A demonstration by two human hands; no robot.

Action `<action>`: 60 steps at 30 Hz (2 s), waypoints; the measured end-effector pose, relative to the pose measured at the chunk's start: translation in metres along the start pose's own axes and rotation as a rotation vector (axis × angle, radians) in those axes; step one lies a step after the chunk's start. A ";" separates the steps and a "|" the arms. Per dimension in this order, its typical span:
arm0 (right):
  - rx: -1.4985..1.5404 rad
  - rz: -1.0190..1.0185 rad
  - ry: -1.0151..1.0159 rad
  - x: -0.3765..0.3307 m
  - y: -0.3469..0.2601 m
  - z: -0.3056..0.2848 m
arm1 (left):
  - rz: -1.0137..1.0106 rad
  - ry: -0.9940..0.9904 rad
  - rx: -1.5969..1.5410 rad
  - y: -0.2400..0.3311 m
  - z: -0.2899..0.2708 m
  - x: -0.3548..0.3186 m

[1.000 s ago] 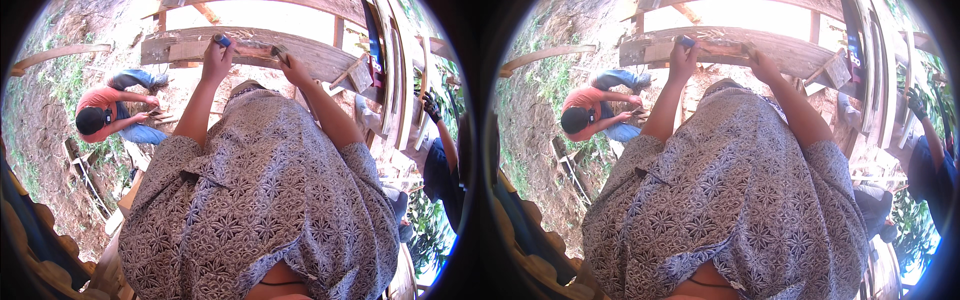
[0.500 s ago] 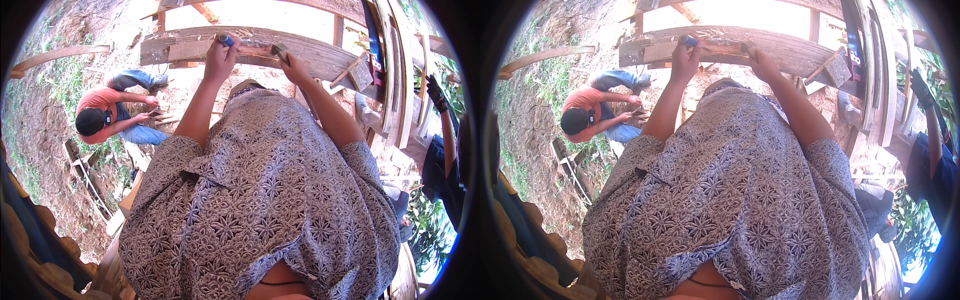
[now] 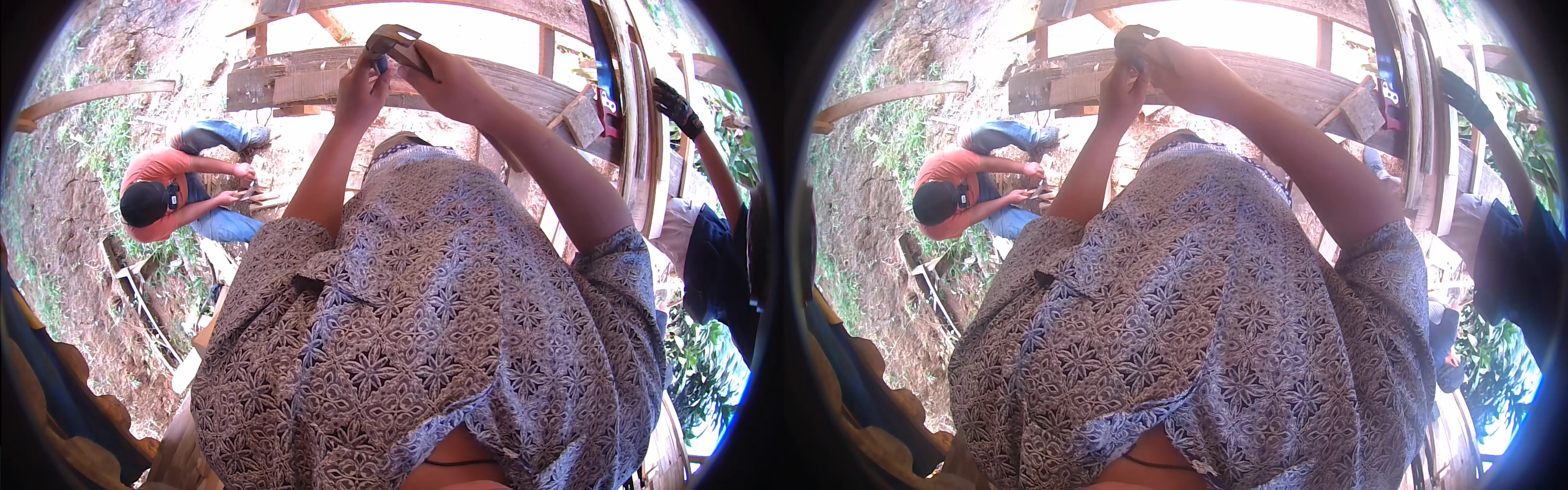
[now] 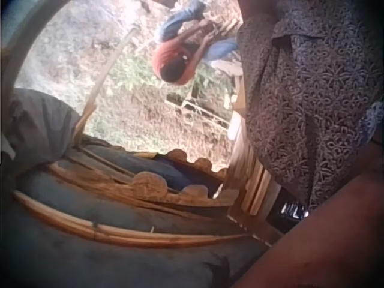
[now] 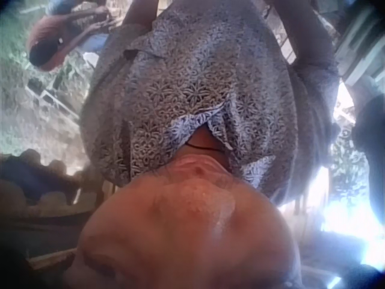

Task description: The person uses a chisel and hammer to carve a wooden beam, repeatedly striking the chisel to remove wood shavings. The person works on a single beam section, adjusting the chisel position and clearing debris as they proceed.

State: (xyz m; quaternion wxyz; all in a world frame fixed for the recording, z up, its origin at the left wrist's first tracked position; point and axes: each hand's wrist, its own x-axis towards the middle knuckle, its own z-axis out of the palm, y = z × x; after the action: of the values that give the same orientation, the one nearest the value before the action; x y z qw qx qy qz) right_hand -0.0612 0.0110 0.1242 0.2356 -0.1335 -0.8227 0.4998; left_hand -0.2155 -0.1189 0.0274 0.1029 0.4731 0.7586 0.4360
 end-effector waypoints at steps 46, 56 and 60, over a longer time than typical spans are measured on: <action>-0.152 0.448 -0.176 -0.056 -0.008 -0.043 | -0.086 -0.275 -0.132 0.024 0.043 -0.009; -0.195 0.838 -0.061 -0.164 0.095 -0.023 | -0.375 -0.245 -0.344 0.015 0.046 -0.001; -0.205 0.900 -0.040 -0.177 0.119 -0.008 | -0.573 -0.140 -0.547 -0.020 0.041 0.002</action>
State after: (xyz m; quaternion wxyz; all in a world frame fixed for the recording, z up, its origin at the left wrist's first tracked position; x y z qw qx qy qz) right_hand 0.0921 -0.0077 -0.0231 -0.0350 -0.4903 -0.7326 0.4709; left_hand -0.2060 -0.0975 -0.0122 0.3938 0.2260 0.7070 0.5422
